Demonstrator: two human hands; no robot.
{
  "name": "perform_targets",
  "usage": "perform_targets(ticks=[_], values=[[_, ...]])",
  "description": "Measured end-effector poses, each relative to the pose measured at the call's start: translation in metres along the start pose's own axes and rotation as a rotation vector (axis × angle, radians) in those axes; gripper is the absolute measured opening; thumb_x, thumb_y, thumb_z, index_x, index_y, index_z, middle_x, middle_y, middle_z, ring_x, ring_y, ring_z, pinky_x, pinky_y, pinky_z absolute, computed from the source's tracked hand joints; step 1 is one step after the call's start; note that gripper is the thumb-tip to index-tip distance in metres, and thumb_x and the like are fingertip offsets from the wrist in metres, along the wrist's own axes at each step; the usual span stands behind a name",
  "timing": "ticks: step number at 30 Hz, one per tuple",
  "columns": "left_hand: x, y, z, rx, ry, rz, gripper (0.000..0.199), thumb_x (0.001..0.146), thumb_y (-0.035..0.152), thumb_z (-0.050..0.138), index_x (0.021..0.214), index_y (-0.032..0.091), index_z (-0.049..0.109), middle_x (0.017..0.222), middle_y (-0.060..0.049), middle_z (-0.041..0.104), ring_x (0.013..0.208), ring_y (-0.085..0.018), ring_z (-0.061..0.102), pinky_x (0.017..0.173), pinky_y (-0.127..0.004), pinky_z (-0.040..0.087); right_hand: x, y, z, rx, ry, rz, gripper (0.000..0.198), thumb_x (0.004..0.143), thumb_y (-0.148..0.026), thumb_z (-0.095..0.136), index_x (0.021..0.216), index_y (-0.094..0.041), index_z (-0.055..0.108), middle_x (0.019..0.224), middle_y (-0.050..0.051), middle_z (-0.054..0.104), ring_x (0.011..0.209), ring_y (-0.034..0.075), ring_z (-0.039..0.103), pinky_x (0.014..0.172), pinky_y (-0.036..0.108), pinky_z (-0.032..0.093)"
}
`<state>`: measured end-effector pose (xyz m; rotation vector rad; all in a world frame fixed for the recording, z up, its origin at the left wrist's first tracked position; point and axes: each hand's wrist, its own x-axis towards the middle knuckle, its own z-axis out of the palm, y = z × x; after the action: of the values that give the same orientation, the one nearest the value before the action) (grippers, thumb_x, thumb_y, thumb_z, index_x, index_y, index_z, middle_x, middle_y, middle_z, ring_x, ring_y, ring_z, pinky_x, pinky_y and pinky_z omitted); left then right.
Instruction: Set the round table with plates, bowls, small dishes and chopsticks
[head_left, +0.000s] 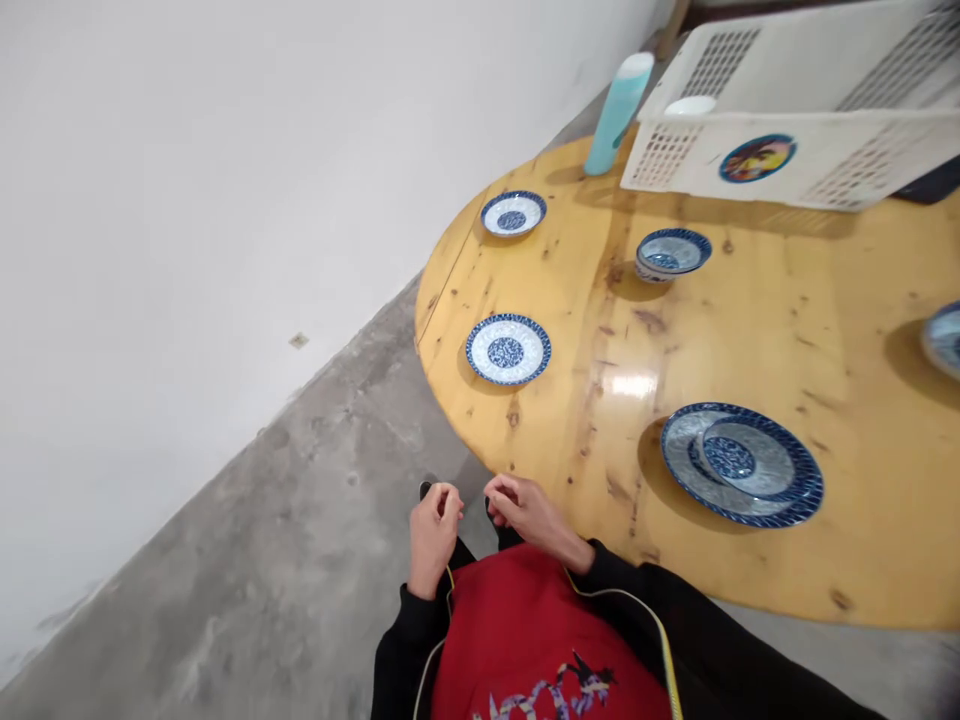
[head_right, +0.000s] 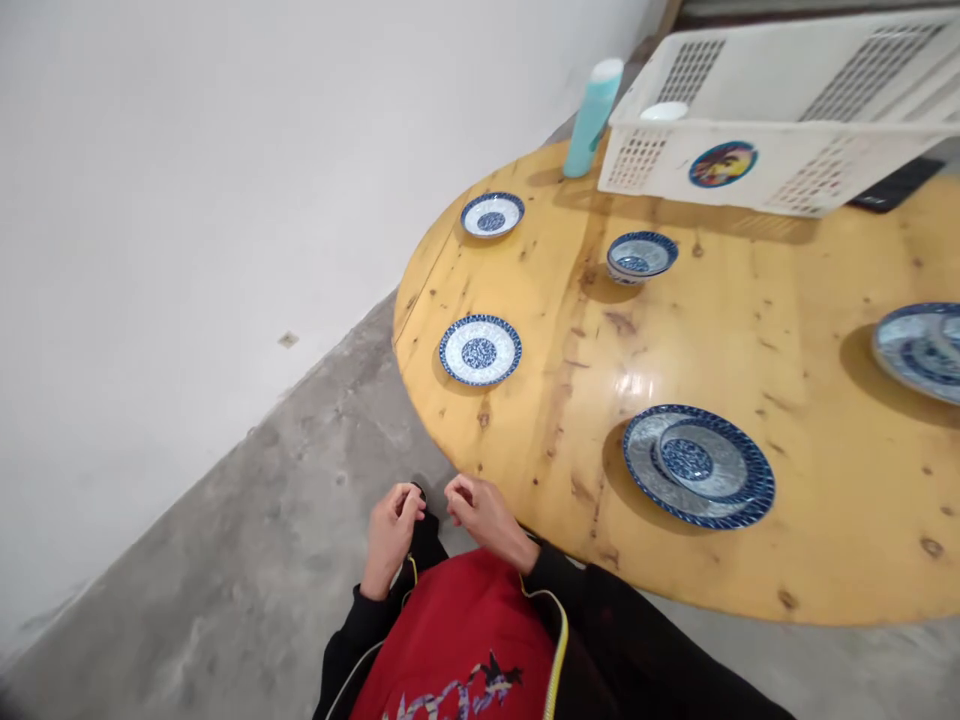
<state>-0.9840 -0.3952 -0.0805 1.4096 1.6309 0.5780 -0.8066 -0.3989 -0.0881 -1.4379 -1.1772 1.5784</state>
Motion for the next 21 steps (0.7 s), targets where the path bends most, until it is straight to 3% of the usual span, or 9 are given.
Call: perform_targets(ticks=[6, 14, 18, 21], values=[[0.084, 0.01, -0.045, 0.03, -0.144, 0.166, 0.024, 0.093, 0.035, 0.044, 0.081, 0.021, 0.06, 0.075, 0.0, 0.068, 0.069, -0.013, 0.065, 0.069, -0.024, 0.047, 0.05, -0.015, 0.02, 0.072, 0.267, 0.004, 0.027, 0.08, -0.047, 0.052, 0.074, -0.021, 0.056, 0.063, 0.001, 0.063, 0.053, 0.016, 0.061, 0.053, 0.027, 0.045], [0.193, 0.017, -0.124, 0.118, -0.273, 0.325, 0.025, 0.092, 0.036, 0.044, 0.079, 0.021, 0.058, 0.073, 0.001, 0.067, 0.067, -0.012, 0.064, 0.067, -0.022, 0.046, 0.137, -0.055, 0.081, 0.203, 0.468, -0.005, 0.029, 0.077, -0.049, 0.055, 0.076, -0.021, 0.058, 0.062, 0.0, 0.063, 0.053, 0.016, 0.06, 0.052, 0.027, 0.044], [0.241, 0.029, -0.136, 0.125, -0.364, 0.372, 0.023, 0.092, 0.035, 0.046, 0.078, 0.021, 0.058, 0.07, 0.001, 0.066, 0.064, -0.012, 0.063, 0.066, -0.023, 0.045, 0.156, -0.06, 0.089, 0.245, 0.61, 0.047, 0.032, 0.075, -0.052, 0.056, 0.076, -0.02, 0.058, 0.064, 0.001, 0.063, 0.053, 0.016, 0.061, 0.051, 0.027, 0.044], [0.277, 0.047, -0.127, 0.105, -0.441, 0.415, 0.024, 0.092, 0.035, 0.046, 0.078, 0.021, 0.059, 0.07, 0.001, 0.066, 0.064, -0.013, 0.064, 0.065, -0.023, 0.046, 0.161, -0.065, 0.076, 0.251, 0.739, 0.073, 0.031, 0.074, -0.051, 0.057, 0.072, -0.021, 0.057, 0.063, 0.002, 0.063, 0.054, 0.017, 0.061, 0.051, 0.028, 0.045]])
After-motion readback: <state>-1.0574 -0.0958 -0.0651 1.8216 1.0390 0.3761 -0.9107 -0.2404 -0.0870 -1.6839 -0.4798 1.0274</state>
